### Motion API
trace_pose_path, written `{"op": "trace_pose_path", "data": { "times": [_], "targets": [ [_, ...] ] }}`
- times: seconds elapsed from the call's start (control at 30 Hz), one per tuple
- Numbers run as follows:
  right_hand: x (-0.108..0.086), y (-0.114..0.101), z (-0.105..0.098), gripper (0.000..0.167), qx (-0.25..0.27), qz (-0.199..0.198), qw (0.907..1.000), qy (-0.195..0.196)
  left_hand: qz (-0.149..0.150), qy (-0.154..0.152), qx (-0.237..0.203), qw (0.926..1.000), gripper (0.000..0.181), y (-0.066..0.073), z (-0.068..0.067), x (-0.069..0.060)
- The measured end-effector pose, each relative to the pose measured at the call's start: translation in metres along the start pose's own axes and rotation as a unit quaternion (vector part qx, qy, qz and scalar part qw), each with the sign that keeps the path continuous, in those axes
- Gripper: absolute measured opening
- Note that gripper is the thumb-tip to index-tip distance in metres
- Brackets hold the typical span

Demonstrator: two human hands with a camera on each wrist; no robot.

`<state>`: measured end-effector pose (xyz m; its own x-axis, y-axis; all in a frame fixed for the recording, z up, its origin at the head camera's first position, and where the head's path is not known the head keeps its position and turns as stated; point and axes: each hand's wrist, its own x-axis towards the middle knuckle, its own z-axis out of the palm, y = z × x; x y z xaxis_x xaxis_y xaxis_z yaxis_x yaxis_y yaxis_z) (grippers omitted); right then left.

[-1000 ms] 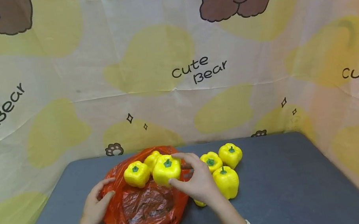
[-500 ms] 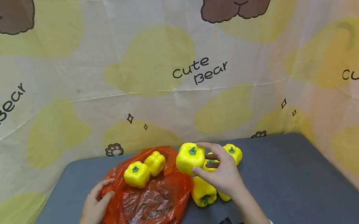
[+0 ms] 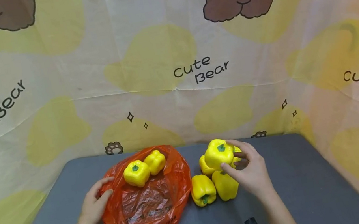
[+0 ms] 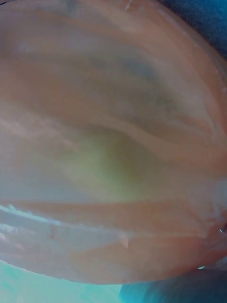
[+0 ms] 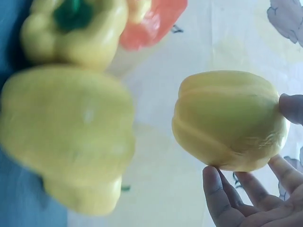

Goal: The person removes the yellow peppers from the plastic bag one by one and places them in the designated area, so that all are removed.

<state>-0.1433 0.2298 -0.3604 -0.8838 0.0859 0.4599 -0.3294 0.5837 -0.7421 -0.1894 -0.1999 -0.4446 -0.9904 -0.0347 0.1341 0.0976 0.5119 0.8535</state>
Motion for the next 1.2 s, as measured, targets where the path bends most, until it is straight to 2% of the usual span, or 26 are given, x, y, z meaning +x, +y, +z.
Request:
{"op": "trace_pose_path", "data": {
  "times": [0.27,0.47,0.73,0.97,1.2],
  "targets": [
    [-0.007,0.018,-0.02,0.059,-0.051,0.029,0.9979,0.025,-0.003,-0.001,0.011,0.9999,0.034,0.0,0.0,-0.001],
    [-0.011,0.032,-0.028,0.06,-0.085,0.073,0.9933,0.027,0.002,0.002,0.012,0.9999,0.033,0.0,0.001,-0.002],
    [-0.012,0.057,-0.03,0.063,-0.121,0.131,0.9841,0.003,-0.001,-0.002,0.013,0.9999,0.035,0.0,-0.001,0.0],
    [-0.014,0.073,-0.028,0.068,-0.116,0.197,0.9725,-0.044,-0.006,-0.003,0.018,0.9998,0.035,0.003,-0.003,0.001],
    [-0.014,0.084,-0.023,0.07,-0.122,0.203,0.9693,-0.066,-0.014,-0.006,0.019,0.9997,0.035,0.001,-0.002,0.0]
  ]
}}
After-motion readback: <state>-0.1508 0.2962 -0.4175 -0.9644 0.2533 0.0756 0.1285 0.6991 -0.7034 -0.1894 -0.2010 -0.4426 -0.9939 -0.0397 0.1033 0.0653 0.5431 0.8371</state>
